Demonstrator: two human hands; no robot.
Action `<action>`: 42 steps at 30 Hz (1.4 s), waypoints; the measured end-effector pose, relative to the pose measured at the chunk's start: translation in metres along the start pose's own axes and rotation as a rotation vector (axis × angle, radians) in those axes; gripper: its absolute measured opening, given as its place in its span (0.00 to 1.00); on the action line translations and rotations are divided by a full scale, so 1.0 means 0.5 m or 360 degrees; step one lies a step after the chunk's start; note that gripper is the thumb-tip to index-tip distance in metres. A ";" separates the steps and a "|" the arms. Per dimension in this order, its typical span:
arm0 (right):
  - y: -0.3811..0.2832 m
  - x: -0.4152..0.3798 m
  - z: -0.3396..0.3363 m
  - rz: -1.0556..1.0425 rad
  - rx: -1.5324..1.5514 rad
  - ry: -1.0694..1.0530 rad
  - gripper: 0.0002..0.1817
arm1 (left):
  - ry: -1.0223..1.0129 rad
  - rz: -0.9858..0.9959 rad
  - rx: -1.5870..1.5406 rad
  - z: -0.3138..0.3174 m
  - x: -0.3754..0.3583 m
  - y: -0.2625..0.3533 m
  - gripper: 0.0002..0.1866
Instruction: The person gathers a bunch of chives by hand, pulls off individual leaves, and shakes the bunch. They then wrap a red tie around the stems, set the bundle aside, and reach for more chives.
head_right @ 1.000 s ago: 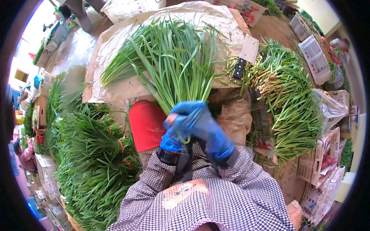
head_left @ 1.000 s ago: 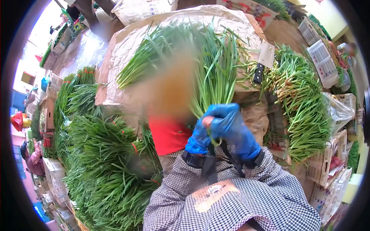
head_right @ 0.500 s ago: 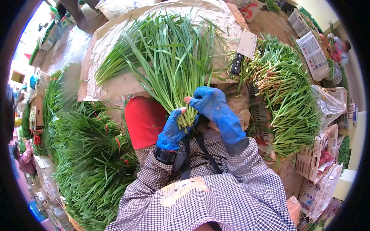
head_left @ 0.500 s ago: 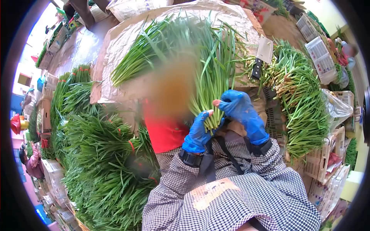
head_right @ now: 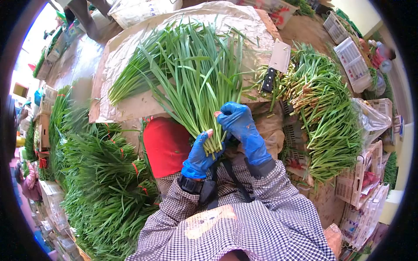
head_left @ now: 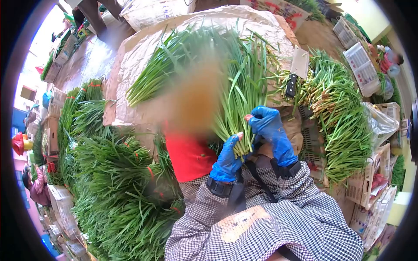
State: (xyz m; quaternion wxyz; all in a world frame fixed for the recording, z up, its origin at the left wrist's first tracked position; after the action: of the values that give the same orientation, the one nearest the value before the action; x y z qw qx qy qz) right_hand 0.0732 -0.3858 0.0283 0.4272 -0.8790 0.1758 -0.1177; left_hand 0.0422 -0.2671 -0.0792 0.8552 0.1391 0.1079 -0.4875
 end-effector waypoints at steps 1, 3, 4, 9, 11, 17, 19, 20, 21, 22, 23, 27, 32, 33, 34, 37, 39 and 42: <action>0.014 -0.010 0.003 0.0217 0.0237 -0.0066 0.09 | -0.0054 -0.0021 -0.0034 0.015 -0.002 -0.001 0.14; -0.021 -0.028 0.009 0.0042 0.0279 -0.0064 0.09 | -0.0041 0.0065 -0.0142 0.036 -0.007 0.000 0.14; -0.050 -0.040 0.012 -0.0132 0.0320 -0.0061 0.08 | -0.0027 0.0149 -0.0249 0.040 -0.010 0.003 0.14; -0.084 -0.089 0.044 0.0246 0.0667 -0.0384 0.06 | -0.0031 -0.0054 -0.0146 0.004 0.005 -0.009 0.15; -0.116 -0.100 0.029 0.0194 0.0746 -0.0399 0.06 | -0.0042 0.0050 -0.0005 0.012 0.006 -0.003 0.15; -0.052 -0.092 -0.186 0.0288 0.0935 0.0225 0.05 | -0.0225 -0.0220 -0.0428 0.041 -0.001 -0.004 0.26; 0.024 -0.089 -0.196 0.0341 0.0654 0.0110 0.08 | -0.0238 -0.0198 -0.0424 0.057 -0.006 0.001 0.27; 0.051 -0.090 -0.182 0.0354 0.0489 0.0078 0.10 | -0.0258 -0.0210 -0.0404 0.064 -0.005 -0.002 0.28; 0.093 -0.103 -0.162 0.0368 0.0487 0.0083 0.10 | -0.0339 -0.0184 -0.0415 0.066 0.000 -0.001 0.30; 0.110 -0.120 -0.114 0.0130 0.0149 -0.0151 0.11 | -0.0325 -0.0194 -0.0420 0.073 -0.002 -0.001 0.30; 0.090 -0.145 -0.072 -0.0111 -0.0185 -0.0395 0.13 | -0.0266 -0.0188 -0.0354 0.082 -0.007 0.002 0.31; 0.041 -0.267 0.060 0.0373 0.0304 -0.1031 0.12 | -0.0218 -0.0169 -0.0172 0.081 -0.009 0.006 0.35; -0.028 -0.215 0.145 0.0250 0.0540 -0.1164 0.12 | -0.0180 -0.0021 0.0029 0.087 -0.020 0.018 0.39; -0.026 -0.203 0.151 0.0297 0.0672 -0.1129 0.12 | -0.0188 -0.0038 0.0018 0.079 -0.015 0.020 0.40; -0.036 -0.201 0.149 0.0292 0.0671 -0.1137 0.12 | -0.0188 -0.0028 0.0017 0.076 -0.014 0.024 0.40; -0.049 -0.212 0.139 0.0430 0.0571 -0.1306 0.14 | -0.0200 -0.0024 0.0011 0.077 -0.012 0.029 0.45; -0.039 -0.215 0.104 0.0558 0.0614 -0.1210 0.14 | -0.0236 -0.0061 -0.0033 0.069 -0.006 0.027 0.45; 0.027 -0.212 0.061 0.0629 0.0651 -0.0996 0.15 | -0.0270 -0.0137 -0.0101 0.065 -0.005 0.019 0.47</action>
State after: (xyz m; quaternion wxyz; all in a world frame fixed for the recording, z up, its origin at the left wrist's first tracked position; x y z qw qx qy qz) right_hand -0.0150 -0.3287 -0.0068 0.6400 -0.7189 0.1757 0.2067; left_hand 0.0508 -0.2718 -0.0468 0.8435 0.0653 0.0564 -0.5301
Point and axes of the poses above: each hand's wrist, its own x-axis towards the middle knuckle, its own z-axis out of the palm, y = z × x, the point moved 9 cm from there along x, towards the middle knuckle, and after that the axes turned 3 degrees about -x, right-handed, at the moved point
